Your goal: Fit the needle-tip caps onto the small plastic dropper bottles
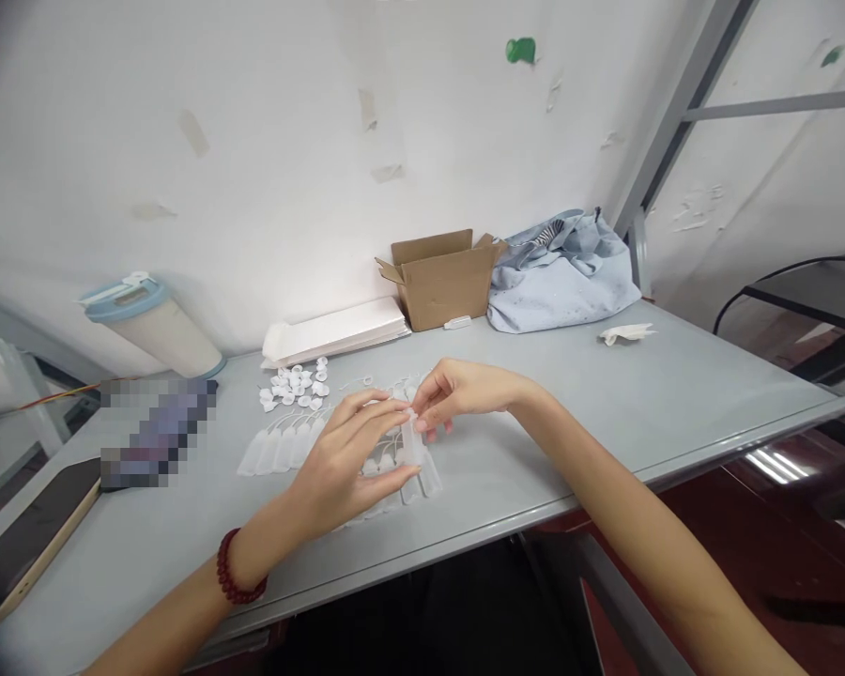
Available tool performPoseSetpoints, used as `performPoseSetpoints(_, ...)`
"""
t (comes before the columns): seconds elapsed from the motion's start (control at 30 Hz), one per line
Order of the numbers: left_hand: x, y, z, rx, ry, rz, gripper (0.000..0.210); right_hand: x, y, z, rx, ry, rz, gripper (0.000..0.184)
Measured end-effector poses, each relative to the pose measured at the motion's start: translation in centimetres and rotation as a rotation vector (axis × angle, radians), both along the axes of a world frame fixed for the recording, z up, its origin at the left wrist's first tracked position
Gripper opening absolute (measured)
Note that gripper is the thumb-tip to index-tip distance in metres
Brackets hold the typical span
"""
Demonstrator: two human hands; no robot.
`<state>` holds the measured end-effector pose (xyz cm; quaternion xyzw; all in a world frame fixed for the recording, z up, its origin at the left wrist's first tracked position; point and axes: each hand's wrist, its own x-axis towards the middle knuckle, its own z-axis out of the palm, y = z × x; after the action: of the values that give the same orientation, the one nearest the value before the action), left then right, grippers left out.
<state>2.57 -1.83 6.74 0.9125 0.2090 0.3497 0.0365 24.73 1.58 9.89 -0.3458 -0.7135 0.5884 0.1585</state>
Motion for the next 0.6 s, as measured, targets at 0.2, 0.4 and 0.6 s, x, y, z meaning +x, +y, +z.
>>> performPoseSetpoints(0.2, 1.1, -0.5, 0.3, -0.030, 0.104, -0.073, 0.039, 1.3, 0.4, -0.3, -0.113, -0.190, 0.203, 0.017)
performPoseSetpoints(0.4, 2.9, -1.6, 0.0, -0.112, 0.225, -0.077, 0.033, 2.4, 0.9, -0.6, -0.196, -0.304, 0.277, 0.025)
performPoseSetpoints(0.6, 3.5, -2.1, 0.1, -0.182, 0.327, -0.049, 0.030, 2.4, 1.2, -0.8, -0.227, -0.363, 0.300, 0.030)
